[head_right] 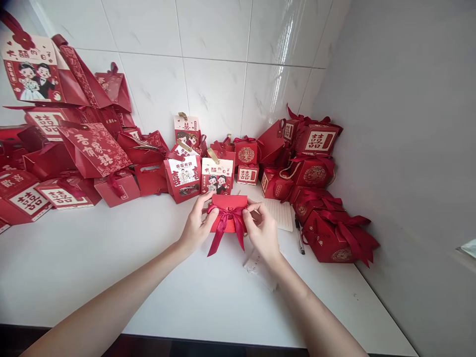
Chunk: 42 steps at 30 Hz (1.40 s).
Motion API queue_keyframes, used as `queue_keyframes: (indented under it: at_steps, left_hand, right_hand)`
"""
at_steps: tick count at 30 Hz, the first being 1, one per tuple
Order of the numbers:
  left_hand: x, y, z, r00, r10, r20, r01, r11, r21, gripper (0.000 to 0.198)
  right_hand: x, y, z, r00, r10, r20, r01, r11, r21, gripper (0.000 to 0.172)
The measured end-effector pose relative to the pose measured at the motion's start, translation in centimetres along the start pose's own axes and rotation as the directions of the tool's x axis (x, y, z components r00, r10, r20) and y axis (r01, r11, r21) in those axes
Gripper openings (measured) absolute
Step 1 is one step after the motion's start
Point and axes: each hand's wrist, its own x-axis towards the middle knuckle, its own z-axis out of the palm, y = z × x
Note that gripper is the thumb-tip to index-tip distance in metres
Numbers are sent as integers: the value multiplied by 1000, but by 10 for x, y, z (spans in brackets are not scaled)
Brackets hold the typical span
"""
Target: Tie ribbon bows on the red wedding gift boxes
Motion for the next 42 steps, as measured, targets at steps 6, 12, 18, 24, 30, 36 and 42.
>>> queue_keyframes:
  at_steps: [6, 12, 18, 24, 30, 36, 42]
  left_hand:
    - [2, -2, -3, 1000, -18, 13, 19, 998, -52, 37]
    - [0, 0, -3, 1000, -10, 22, 11, 997, -75, 37]
    - [3, -3, -5, 995, -76, 61, 82, 990, -112, 39]
    - [6, -4, -5, 991, -121, 59, 130, 975, -178, 43]
    - [5, -5, -3, 997, -39, 69, 48, 991, -127, 51]
    - [5, -4, -3, 998, -10, 60, 13, 999, -50, 60]
    - [8, 4, -9, 980, 183, 83, -190, 978, 86, 50]
  right_hand:
    - [-1, 2, 0, 999, 35, 7, -36, 998, 55, 22]
    - [0, 3, -1, 1000, 10, -16, -10, 1000, 18, 21]
    - [2, 6, -2, 1000, 13, 6, -13, 999, 42, 24]
    - [2, 4, -1, 999, 2, 47, -6, 996, 86, 25]
    - [6, 0, 0, 1000, -4, 13, 4, 999, 42, 26]
    - [6, 3, -1, 999, 16, 39, -15, 1000, -19, 26]
    - [6, 5, 0, 996, 48, 79, -48, 999, 3, 25]
